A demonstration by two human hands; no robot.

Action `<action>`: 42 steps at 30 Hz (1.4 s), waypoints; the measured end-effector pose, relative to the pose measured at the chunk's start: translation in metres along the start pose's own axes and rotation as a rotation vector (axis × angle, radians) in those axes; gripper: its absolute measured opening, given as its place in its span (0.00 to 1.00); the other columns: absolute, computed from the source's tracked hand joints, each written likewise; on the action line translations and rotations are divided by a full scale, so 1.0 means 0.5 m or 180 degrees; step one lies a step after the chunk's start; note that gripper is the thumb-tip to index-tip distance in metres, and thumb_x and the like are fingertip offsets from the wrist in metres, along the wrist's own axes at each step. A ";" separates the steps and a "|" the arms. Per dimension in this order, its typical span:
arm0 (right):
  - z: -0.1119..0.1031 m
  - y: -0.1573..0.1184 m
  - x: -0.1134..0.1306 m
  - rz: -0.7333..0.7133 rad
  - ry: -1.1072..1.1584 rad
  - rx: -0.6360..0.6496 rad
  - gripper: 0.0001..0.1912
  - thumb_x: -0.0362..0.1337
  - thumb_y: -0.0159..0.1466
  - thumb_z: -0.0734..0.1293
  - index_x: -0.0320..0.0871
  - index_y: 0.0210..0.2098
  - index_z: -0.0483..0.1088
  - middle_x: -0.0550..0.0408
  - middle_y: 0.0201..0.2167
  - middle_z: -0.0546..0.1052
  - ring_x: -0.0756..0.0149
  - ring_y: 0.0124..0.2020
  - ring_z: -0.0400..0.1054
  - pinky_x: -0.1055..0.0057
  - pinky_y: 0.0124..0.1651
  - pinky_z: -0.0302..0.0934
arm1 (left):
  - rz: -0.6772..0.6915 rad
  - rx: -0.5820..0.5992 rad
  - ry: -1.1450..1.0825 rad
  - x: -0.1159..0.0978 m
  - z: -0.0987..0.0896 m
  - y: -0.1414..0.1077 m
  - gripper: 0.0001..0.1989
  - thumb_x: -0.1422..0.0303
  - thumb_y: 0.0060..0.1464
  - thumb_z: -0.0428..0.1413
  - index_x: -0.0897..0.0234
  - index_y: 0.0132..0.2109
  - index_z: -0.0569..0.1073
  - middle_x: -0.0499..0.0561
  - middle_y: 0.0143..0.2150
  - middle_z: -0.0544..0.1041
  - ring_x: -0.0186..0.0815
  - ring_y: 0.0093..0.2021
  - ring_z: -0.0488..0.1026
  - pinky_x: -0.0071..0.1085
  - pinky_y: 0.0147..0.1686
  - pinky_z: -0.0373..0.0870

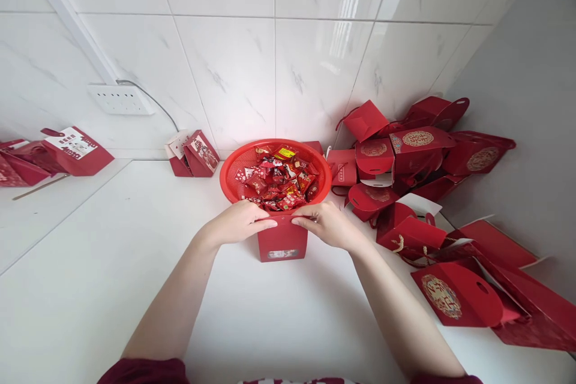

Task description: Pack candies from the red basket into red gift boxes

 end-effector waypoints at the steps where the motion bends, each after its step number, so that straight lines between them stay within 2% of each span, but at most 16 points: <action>1: 0.001 0.001 -0.002 -0.0011 0.0010 -0.0002 0.15 0.41 0.69 0.62 0.43 0.31 0.76 0.59 0.23 0.73 0.70 0.25 0.60 0.74 0.30 0.54 | -0.0029 -0.0063 -0.0084 0.003 0.004 -0.003 0.24 0.55 0.61 0.49 0.64 0.22 0.57 0.44 0.20 0.54 0.29 0.22 0.51 0.30 0.24 0.47; 5: 0.024 0.002 -0.002 -0.0066 0.0406 0.0091 0.15 0.43 0.69 0.62 0.43 0.35 0.77 0.56 0.28 0.77 0.68 0.29 0.67 0.73 0.34 0.60 | -0.0201 -0.0336 -0.0387 0.009 0.021 -0.045 0.22 0.53 0.63 0.47 0.64 0.27 0.66 0.46 0.24 0.65 0.32 0.27 0.62 0.28 0.29 0.58; 7: 0.040 -0.003 0.004 -0.0102 0.0777 0.0140 0.14 0.44 0.69 0.62 0.42 0.40 0.76 0.53 0.36 0.80 0.66 0.35 0.72 0.72 0.39 0.65 | -0.0435 -0.0283 -0.0274 0.014 0.027 -0.088 0.24 0.52 0.64 0.46 0.64 0.26 0.65 0.46 0.23 0.65 0.32 0.25 0.61 0.28 0.27 0.57; 9: 0.046 -0.013 0.008 -0.0139 0.0941 -0.0021 0.14 0.44 0.70 0.62 0.43 0.47 0.73 0.50 0.44 0.79 0.64 0.41 0.73 0.69 0.43 0.68 | -0.0716 -0.0252 -0.0126 0.026 0.016 -0.144 0.25 0.51 0.65 0.44 0.63 0.26 0.65 0.46 0.23 0.66 0.33 0.24 0.62 0.28 0.26 0.56; 11: 0.048 -0.029 0.010 -0.0219 0.0852 -0.0334 0.14 0.43 0.70 0.62 0.45 0.50 0.71 0.49 0.48 0.77 0.63 0.45 0.73 0.66 0.46 0.68 | -0.1125 -0.0441 -0.0038 0.056 -0.018 -0.205 0.24 0.51 0.65 0.43 0.63 0.28 0.68 0.48 0.25 0.70 0.34 0.26 0.66 0.29 0.27 0.58; 13: 0.060 -0.046 0.007 -0.0307 0.0729 -0.0486 0.12 0.42 0.70 0.60 0.45 0.48 0.70 0.48 0.46 0.76 0.62 0.43 0.72 0.65 0.47 0.68 | -0.1637 -0.0759 0.0135 0.103 -0.068 -0.267 0.24 0.50 0.64 0.44 0.62 0.31 0.71 0.49 0.27 0.74 0.37 0.28 0.70 0.30 0.29 0.60; 16: 0.109 -0.066 -0.004 -0.0409 0.0683 -0.0301 0.10 0.39 0.71 0.59 0.46 0.45 0.70 0.49 0.41 0.76 0.63 0.39 0.72 0.65 0.44 0.69 | -0.2286 -0.1348 0.0699 0.179 -0.151 -0.344 0.25 0.49 0.63 0.44 0.64 0.36 0.74 0.52 0.27 0.75 0.40 0.29 0.71 0.32 0.31 0.60; 18: 0.151 -0.076 -0.012 -0.0480 0.0646 -0.0117 0.10 0.37 0.71 0.58 0.46 0.44 0.70 0.50 0.40 0.76 0.62 0.38 0.73 0.65 0.43 0.69 | -0.2399 -0.1763 0.1139 0.217 -0.201 -0.372 0.25 0.50 0.63 0.44 0.64 0.33 0.73 0.51 0.24 0.73 0.38 0.28 0.68 0.32 0.30 0.57; 21: 0.205 -0.086 -0.025 -0.0568 0.0574 -0.0006 0.10 0.34 0.70 0.58 0.46 0.43 0.70 0.50 0.40 0.77 0.61 0.39 0.73 0.64 0.42 0.69 | -0.2328 -0.2117 0.1492 0.268 -0.254 -0.377 0.24 0.52 0.63 0.45 0.65 0.30 0.70 0.46 0.23 0.68 0.32 0.26 0.62 0.30 0.31 0.55; 24: 0.242 -0.092 -0.040 -0.0577 0.0555 0.0020 0.11 0.32 0.69 0.57 0.47 0.43 0.70 0.50 0.40 0.77 0.61 0.40 0.73 0.64 0.43 0.69 | -0.2533 -0.2151 0.1630 0.336 -0.293 -0.353 0.23 0.53 0.63 0.45 0.66 0.29 0.68 0.46 0.23 0.66 0.31 0.27 0.59 0.29 0.32 0.55; 26: 0.258 -0.094 -0.051 -0.0572 0.0535 0.0060 0.11 0.31 0.68 0.58 0.47 0.43 0.70 0.51 0.39 0.77 0.61 0.40 0.73 0.65 0.43 0.68 | -0.2922 -0.2039 0.1608 0.392 -0.312 -0.335 0.23 0.53 0.62 0.47 0.67 0.27 0.67 0.47 0.22 0.65 0.32 0.27 0.60 0.29 0.32 0.56; 28: 0.268 -0.095 -0.060 -0.0543 0.0522 0.0110 0.11 0.30 0.68 0.58 0.46 0.42 0.70 0.52 0.38 0.77 0.62 0.40 0.72 0.66 0.43 0.67 | -0.3062 -0.1948 0.1569 0.438 -0.324 -0.313 0.23 0.54 0.62 0.48 0.67 0.26 0.68 0.49 0.22 0.67 0.33 0.28 0.62 0.30 0.31 0.58; 31: 0.276 -0.093 -0.072 -0.0457 0.0529 0.0159 0.11 0.30 0.68 0.58 0.46 0.42 0.71 0.52 0.38 0.77 0.63 0.39 0.71 0.68 0.43 0.66 | -0.3119 -0.1803 0.1536 0.489 -0.329 -0.289 0.20 0.55 0.63 0.49 0.68 0.32 0.71 0.50 0.27 0.70 0.34 0.30 0.67 0.31 0.33 0.64; 36: 0.280 -0.089 -0.080 -0.0399 0.0584 0.0202 0.10 0.30 0.68 0.59 0.46 0.42 0.71 0.53 0.39 0.77 0.64 0.40 0.71 0.68 0.44 0.65 | -0.3157 -0.1651 0.1550 0.536 -0.333 -0.276 0.21 0.53 0.64 0.50 0.68 0.39 0.73 0.50 0.34 0.74 0.34 0.35 0.72 0.35 0.40 0.70; 42: 0.280 -0.082 -0.085 -0.0327 0.0665 0.0235 0.10 0.30 0.68 0.59 0.46 0.42 0.71 0.53 0.38 0.76 0.65 0.39 0.71 0.69 0.43 0.65 | -0.3076 -0.1674 0.1572 0.567 -0.355 -0.264 0.24 0.50 0.64 0.47 0.68 0.37 0.72 0.49 0.30 0.72 0.33 0.31 0.70 0.33 0.35 0.68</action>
Point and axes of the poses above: each hand's wrist, its own y-axis towards the middle knuckle, its own z-axis out of the palm, x = y × z, the point moved 7 cm from there along y, towards the middle knuckle
